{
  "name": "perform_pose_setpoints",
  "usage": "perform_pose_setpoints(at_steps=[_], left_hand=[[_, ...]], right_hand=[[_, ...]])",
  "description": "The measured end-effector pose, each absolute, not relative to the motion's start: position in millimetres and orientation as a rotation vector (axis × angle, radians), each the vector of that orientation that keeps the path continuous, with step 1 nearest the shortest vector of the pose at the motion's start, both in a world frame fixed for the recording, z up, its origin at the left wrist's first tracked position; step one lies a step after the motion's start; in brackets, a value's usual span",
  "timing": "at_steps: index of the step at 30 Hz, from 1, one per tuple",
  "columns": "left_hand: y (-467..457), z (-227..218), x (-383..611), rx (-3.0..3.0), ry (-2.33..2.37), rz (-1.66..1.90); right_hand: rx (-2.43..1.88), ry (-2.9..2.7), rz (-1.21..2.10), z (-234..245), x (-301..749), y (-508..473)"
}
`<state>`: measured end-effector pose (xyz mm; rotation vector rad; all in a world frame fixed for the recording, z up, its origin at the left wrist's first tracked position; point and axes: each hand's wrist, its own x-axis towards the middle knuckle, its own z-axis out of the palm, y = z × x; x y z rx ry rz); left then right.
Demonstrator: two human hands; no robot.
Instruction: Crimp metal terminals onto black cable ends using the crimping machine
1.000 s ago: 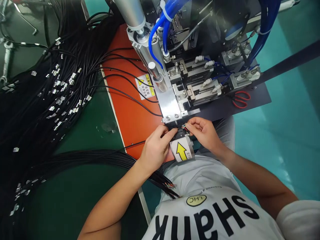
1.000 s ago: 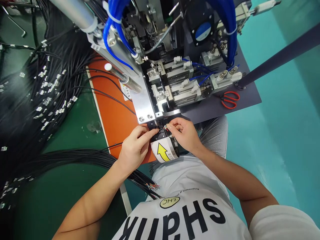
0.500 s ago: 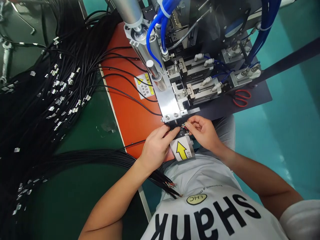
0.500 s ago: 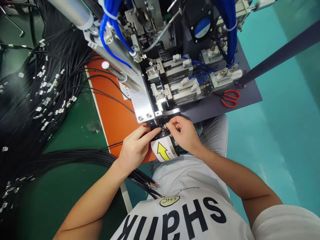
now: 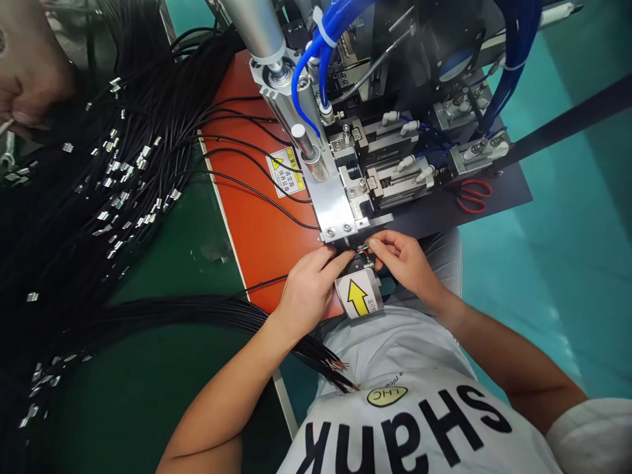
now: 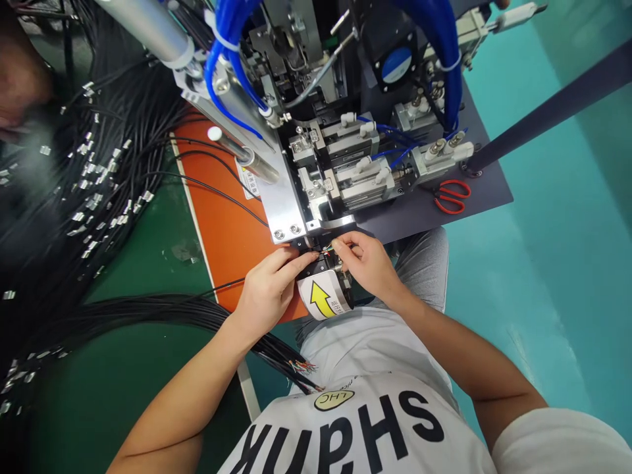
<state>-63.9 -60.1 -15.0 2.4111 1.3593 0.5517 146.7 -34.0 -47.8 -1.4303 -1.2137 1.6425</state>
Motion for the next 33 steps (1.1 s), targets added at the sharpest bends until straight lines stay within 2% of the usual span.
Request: perform_pose_setpoints(at_steps=[7, 16, 27, 33], left_hand=[[-60.0, -14.7, -64.6, 2.397, 1.354, 0.551], [-59.7, -12.7, -64.5, 2.356, 1.348, 0.536], [-58.4, -11.2, -63.8, 2.342, 1.35, 0.544], [-58.1, -11.2, -62.9, 2.331, 1.343, 0.552]], right_hand=[[-1.479, -1.257, 1.481, -41.9, 138.4, -33.8], [-1.463, -0.961, 1.76, -45.4, 136.1, -34.0], [-1.416, -1.503, 1.136, -33.2, 141.4, -50.9], [-1.444, -1.397, 1.439, -48.6, 146.1, -40.1]])
